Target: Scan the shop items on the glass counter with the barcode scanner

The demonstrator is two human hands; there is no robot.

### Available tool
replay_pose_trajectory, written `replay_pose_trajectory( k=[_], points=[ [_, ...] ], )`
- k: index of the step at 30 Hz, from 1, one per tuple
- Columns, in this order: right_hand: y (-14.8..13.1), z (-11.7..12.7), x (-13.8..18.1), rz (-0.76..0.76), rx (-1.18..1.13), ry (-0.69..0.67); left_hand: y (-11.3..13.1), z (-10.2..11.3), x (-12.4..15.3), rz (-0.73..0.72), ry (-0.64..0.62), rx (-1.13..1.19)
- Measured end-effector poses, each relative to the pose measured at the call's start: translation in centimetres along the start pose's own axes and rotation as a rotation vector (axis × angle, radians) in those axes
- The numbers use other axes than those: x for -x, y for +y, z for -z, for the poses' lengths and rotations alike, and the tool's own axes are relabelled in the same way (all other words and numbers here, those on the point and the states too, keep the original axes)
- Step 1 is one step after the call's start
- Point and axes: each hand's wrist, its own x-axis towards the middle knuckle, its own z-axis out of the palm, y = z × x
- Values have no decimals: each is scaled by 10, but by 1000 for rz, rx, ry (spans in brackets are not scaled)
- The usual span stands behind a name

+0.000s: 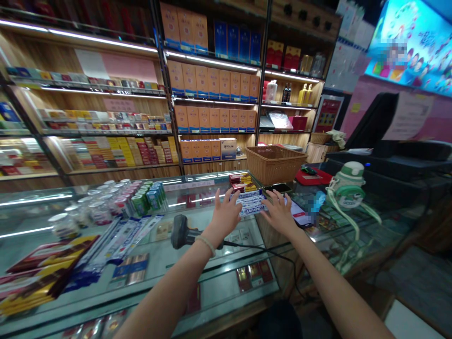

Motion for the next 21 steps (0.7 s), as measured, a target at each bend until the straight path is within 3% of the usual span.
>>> replay_pose_trajectory(
  k=[13,21],
  points=[
    [2,-5,2,46,65,15,-8,-1,7,15,30,11],
    [-15,15,-13,118,62,39,-24,30,15,54,70,-51]
  ],
)
